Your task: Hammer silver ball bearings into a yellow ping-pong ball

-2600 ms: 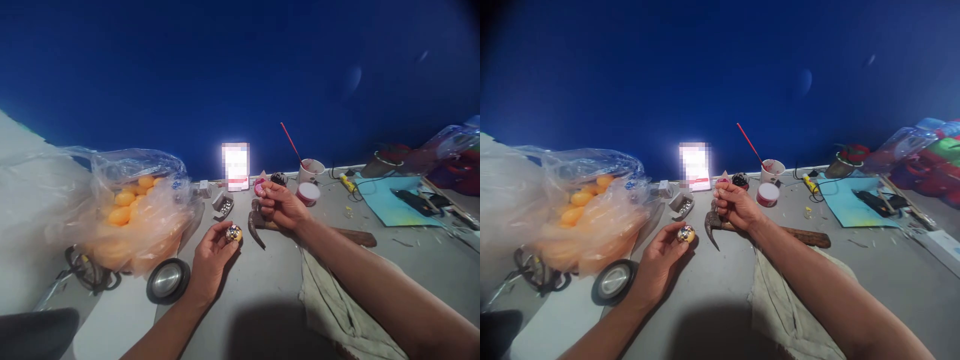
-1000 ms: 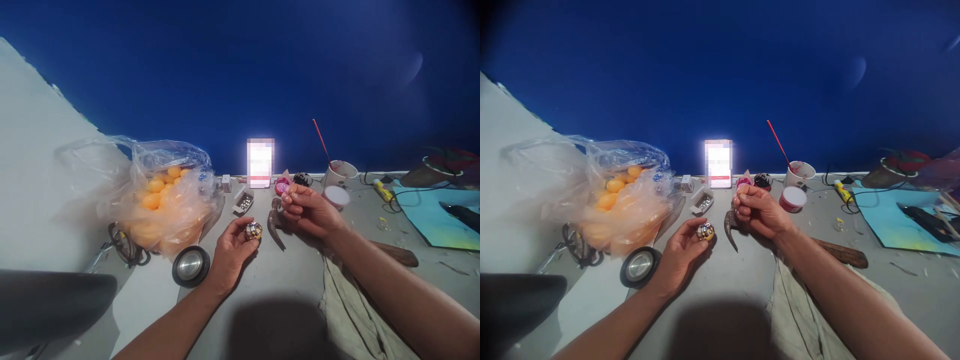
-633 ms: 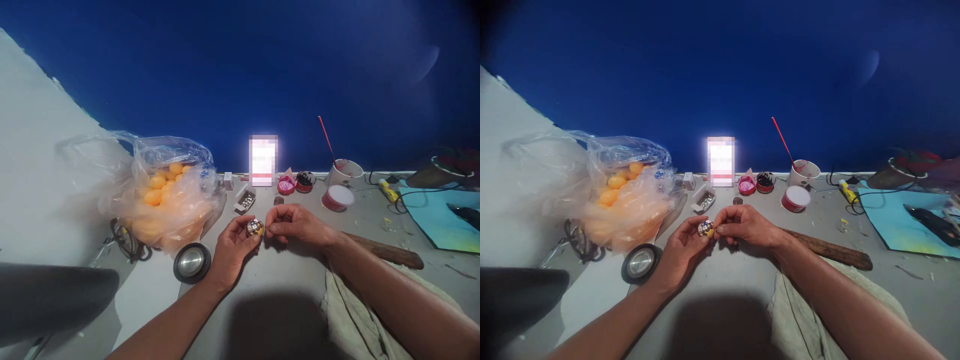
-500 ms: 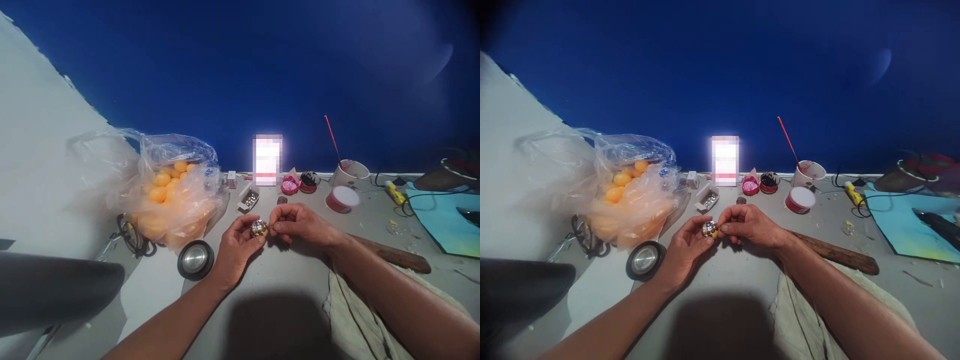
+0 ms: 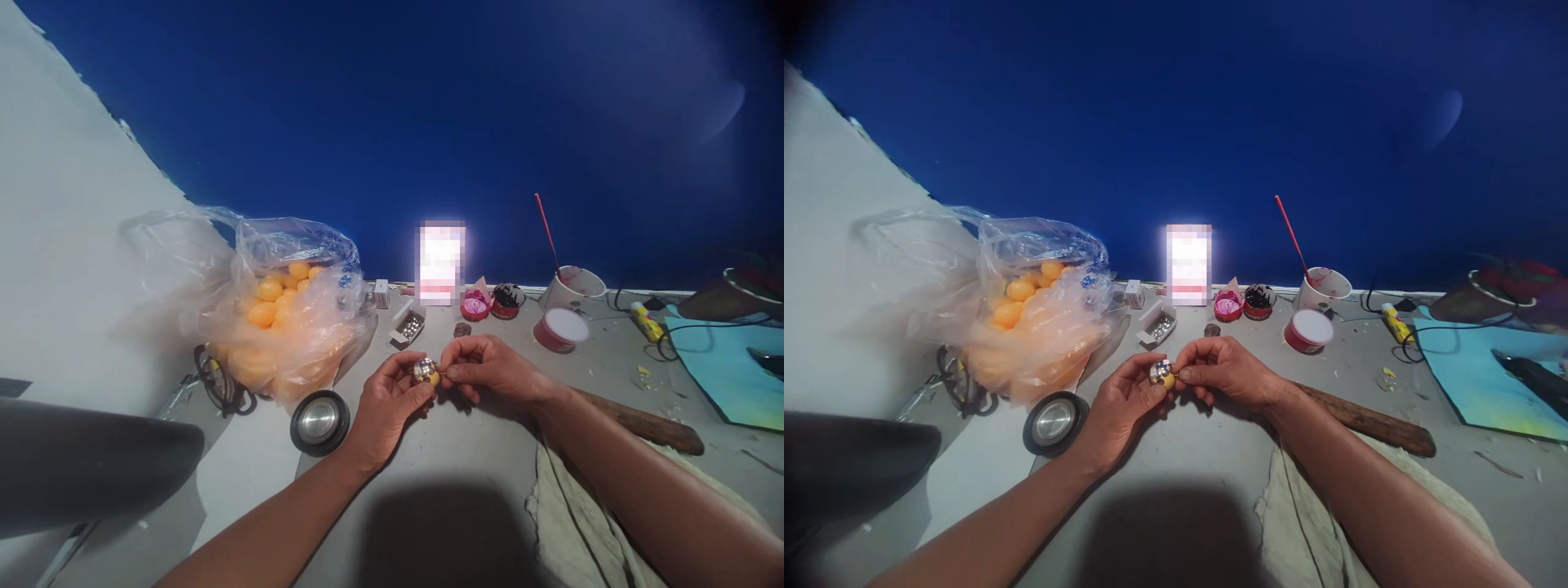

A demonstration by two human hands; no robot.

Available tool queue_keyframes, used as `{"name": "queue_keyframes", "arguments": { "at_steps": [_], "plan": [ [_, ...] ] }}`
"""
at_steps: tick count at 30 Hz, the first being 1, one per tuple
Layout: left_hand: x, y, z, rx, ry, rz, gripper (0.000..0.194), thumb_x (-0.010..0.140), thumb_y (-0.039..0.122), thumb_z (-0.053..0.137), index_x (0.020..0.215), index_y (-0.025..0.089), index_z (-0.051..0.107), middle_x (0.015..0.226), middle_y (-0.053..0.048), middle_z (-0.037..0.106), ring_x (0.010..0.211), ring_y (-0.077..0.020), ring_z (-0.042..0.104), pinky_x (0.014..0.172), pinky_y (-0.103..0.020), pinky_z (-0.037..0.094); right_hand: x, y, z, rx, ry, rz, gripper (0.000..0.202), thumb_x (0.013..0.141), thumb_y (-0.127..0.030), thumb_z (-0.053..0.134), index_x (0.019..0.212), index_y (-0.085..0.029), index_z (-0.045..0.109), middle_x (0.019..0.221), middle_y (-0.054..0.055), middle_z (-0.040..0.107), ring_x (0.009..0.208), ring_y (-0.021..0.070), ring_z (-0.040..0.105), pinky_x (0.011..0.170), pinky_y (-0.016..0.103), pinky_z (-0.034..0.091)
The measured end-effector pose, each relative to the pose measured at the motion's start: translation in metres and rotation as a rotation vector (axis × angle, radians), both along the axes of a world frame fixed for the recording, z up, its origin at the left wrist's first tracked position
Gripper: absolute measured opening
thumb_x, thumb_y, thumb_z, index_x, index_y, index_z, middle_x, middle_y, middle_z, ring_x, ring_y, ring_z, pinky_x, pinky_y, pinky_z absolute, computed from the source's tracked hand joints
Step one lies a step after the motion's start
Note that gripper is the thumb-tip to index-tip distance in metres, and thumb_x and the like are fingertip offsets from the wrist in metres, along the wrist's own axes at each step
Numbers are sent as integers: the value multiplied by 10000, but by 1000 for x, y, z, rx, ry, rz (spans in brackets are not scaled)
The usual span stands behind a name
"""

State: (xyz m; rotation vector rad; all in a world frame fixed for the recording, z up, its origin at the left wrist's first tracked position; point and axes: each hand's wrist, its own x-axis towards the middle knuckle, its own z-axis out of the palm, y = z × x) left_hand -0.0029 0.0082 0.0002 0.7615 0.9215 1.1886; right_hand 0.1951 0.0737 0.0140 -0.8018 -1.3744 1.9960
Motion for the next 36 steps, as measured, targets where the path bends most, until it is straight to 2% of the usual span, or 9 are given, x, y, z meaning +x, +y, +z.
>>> {"name": "queue_keyframes", "arguments": {
  "at_steps": [6,13,17,23,28,36],
  "plan": [
    [-1,-1,-1,-8,-13,-17,510,709,274,914,1136,172,655,967,-48,726,766,-143,683,645,-245,526,0,0,1,-35,11,-7,259,738,-323,905,861,-149,759,734,23,730,482,61,546,459,185,440],
    [-3,1,0,-36,-92,-11,529,751,253,875,1222,187,644,1035,-67,722,814,-170,711,669,-266,529,1,3,4,-192,233,-92,264,714,-279,932,841,-169,728,711,-4,700,505,52,510,493,193,447],
    [-6,5,0,-89,-138,20,556,692,196,906,1186,193,653,1018,-41,706,818,-160,708,673,-256,530,0,4,1,-154,176,-65,268,709,-296,933,823,-152,738,722,14,722,490,56,537,477,190,463],
    [-7,6,2,-80,-138,-10,508,725,271,905,1160,169,664,951,-35,706,743,-141,687,639,-256,533,-2,3,-3,-128,146,-52,291,711,-315,933,839,-143,736,741,24,739,489,54,556,476,179,478],
    [-6,4,1,-95,-125,-8,513,713,248,915,1149,171,654,966,-41,720,764,-136,690,652,-240,531,-5,-1,1,-79,94,-92,286,706,-331,927,826,-145,746,719,25,736,472,55,526,443,176,447],
    [-2,2,1,-57,-72,13,504,695,243,921,1084,188,606,942,-15,707,762,-137,700,650,-240,541,-13,-8,7,-18,-20,-144,269,709,-370,905,771,-161,749,486,-45,586,433,75,471,426,192,402]
  ]
}}
